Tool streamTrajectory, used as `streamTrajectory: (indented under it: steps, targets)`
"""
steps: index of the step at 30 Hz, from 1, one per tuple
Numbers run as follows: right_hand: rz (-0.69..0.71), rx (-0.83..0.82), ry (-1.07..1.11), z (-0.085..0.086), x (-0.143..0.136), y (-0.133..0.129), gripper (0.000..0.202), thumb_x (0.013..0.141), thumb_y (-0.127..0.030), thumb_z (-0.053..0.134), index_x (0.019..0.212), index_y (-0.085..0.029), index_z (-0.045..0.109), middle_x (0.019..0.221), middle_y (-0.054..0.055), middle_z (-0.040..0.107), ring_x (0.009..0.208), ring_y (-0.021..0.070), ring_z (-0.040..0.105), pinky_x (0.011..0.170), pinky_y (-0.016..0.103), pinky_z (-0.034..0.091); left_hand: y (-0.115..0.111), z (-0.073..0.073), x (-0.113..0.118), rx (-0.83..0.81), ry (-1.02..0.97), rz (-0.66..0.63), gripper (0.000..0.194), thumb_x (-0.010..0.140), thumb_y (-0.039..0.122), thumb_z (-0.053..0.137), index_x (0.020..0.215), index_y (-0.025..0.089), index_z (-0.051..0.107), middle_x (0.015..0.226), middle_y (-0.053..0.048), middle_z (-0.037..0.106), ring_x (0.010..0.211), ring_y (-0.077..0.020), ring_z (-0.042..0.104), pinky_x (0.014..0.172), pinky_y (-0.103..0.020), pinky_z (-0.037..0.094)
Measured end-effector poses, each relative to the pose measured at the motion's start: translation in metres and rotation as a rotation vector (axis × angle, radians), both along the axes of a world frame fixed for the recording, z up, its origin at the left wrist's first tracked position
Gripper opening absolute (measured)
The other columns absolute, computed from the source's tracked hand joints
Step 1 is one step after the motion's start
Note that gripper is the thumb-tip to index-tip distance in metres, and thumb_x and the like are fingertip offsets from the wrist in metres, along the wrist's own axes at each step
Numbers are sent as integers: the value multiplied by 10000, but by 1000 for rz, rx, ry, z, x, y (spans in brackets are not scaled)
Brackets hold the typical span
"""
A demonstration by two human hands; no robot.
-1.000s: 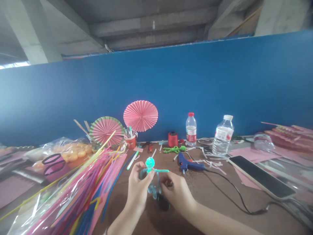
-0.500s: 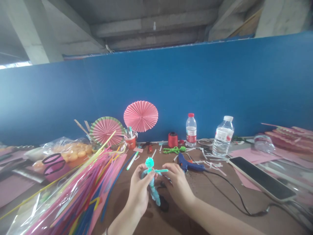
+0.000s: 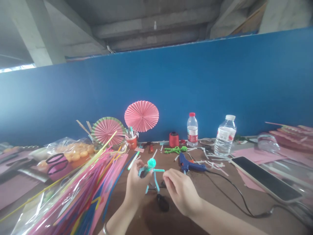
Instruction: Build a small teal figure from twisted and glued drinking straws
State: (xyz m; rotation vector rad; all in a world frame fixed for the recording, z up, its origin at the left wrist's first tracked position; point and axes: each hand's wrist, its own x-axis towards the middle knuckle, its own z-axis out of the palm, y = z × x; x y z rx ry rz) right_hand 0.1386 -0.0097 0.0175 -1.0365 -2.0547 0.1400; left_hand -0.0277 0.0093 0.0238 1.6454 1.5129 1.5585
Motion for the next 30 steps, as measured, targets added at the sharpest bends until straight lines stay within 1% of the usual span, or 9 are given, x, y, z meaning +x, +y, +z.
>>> streamTrajectory:
  steps: [4,7,11,13,17,19,24,27,30]
  targets:
    - [-53,-285,172,-16,-4,13,123,788,-224,457,748,-179,565,698,18,605,650,142,542,597,219,371,1,-3,2,-63,-232,-98,206,667,236,611,787,212,445,701,49,532,627,-117,530,628,-242,410]
    - [-4,-476,308,-25,-13,14,147,752,-246,519,852,-180,604,762,17,655,671,142,581,581,199,394,-1,-5,6,-105,-441,-176,214,666,209,619,788,212,443,732,46,537,633,-107,554,612,-224,422]
    - [41,-422,169,-28,-21,7,178,793,-208,466,692,-175,609,631,-2,642,571,129,561,517,193,359,-2,-7,10,-101,-573,-171,260,645,203,635,789,222,419,688,58,532,619,-123,587,623,-248,447]
    - [6,-325,28,-28,-22,2,228,820,-187,428,650,-175,579,613,4,625,561,133,553,520,203,349,-1,-8,10,-55,-467,-109,255,638,209,633,772,221,417,687,51,533,639,-140,598,638,-262,448]
    - [-37,-68,-234,-24,-22,-5,205,835,-154,395,691,-177,539,662,31,604,619,157,544,580,236,348,-3,-7,5,57,-39,85,225,610,201,625,773,218,471,709,28,529,676,-166,562,638,-268,419]
    - [-48,11,-249,-19,-19,-6,206,839,-152,381,692,-180,523,656,31,583,616,158,524,583,245,339,-5,-5,4,61,95,87,200,618,189,602,770,222,477,710,26,544,651,-159,534,625,-264,404]
    - [-21,25,-32,-4,-2,7,246,864,-193,353,664,-183,494,644,13,542,610,138,488,575,227,334,-8,2,4,-20,98,-98,243,563,91,578,739,216,468,667,50,529,590,-126,487,573,-230,387]
    - [-52,-80,82,-4,9,21,257,879,-227,346,688,-177,509,645,0,545,612,125,499,580,206,347,-8,4,6,-57,-97,-244,243,569,77,580,740,208,468,649,59,476,579,-110,472,558,-217,390]
    - [-73,-190,70,-12,11,29,277,884,-252,344,714,-173,547,647,-5,577,608,119,523,564,192,351,-8,3,9,-189,-384,-434,181,631,141,600,752,206,483,667,50,509,573,-104,492,569,-226,413]
